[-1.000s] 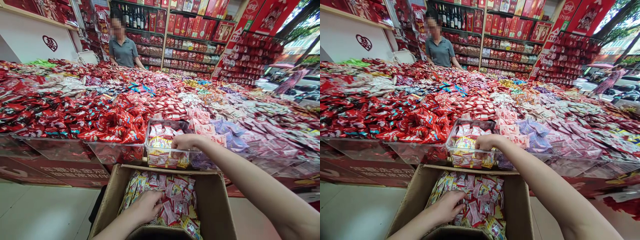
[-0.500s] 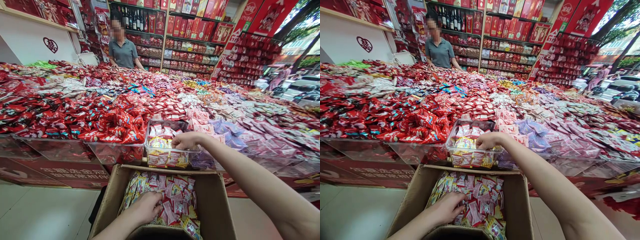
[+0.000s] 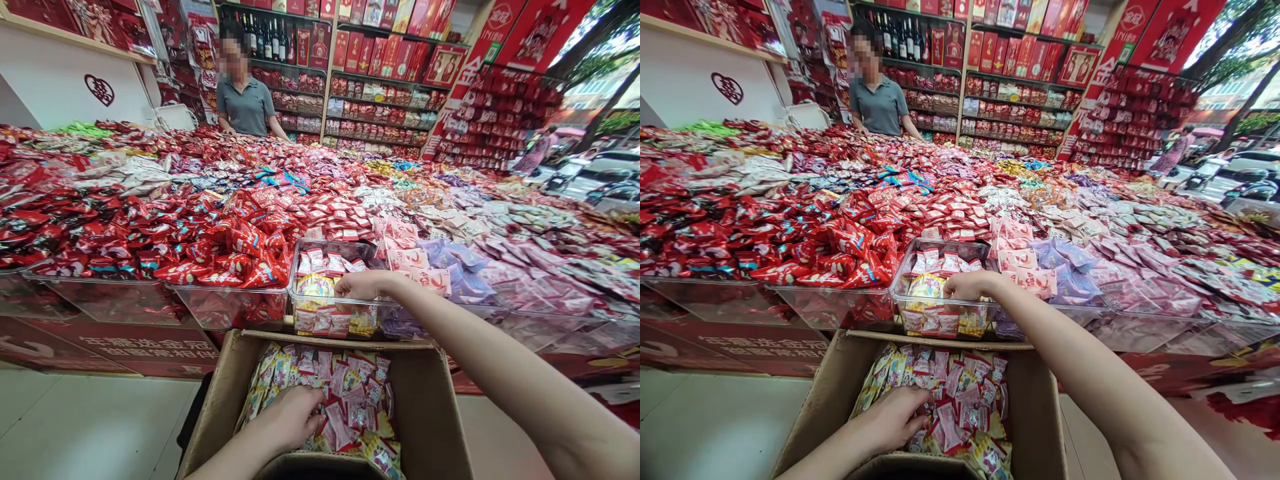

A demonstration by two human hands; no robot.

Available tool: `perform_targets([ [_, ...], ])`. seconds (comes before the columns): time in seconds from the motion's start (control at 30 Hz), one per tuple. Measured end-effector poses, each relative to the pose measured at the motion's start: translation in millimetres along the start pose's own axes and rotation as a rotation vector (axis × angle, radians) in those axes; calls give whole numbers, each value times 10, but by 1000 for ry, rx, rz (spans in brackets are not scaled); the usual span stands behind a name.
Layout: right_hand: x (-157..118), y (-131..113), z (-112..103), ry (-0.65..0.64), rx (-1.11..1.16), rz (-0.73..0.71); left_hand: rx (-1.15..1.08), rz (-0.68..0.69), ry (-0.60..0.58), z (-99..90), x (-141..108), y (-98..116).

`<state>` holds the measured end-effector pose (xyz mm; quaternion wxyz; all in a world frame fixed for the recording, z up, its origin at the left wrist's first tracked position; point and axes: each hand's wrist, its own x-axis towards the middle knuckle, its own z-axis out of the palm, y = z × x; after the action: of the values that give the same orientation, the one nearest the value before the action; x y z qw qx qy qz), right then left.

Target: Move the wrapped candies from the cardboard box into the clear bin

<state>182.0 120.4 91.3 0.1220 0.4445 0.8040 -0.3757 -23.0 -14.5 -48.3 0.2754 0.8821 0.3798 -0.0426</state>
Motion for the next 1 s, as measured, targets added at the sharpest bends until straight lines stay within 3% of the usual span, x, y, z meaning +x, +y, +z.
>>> perform_targets([
  [0.47, 22, -30, 46, -2, 112, -71, 2, -30, -45, -3, 9, 0],
  [0.6, 34, 18, 56, 17, 101, -60, -10, -102, -121, 15, 2, -35],
  [0.67, -2, 23, 57, 95, 88, -39, -17, -160, -184, 36, -4, -56],
  [0.77, -187, -49, 63, 355, 74, -22, -25, -218, -257, 73, -12, -83],
  [0.87, -554, -201, 121, 669, 71, -32, -26, -218, -240, 93, 4, -101],
  [0.93, -829, -296, 220, 698, 132, -57, -15, -227, -172, 87, 55, -109],
  [1.0, -1031, -348, 384, 555, 244, -107, 3, -251, -91, 68, 153, -112],
])
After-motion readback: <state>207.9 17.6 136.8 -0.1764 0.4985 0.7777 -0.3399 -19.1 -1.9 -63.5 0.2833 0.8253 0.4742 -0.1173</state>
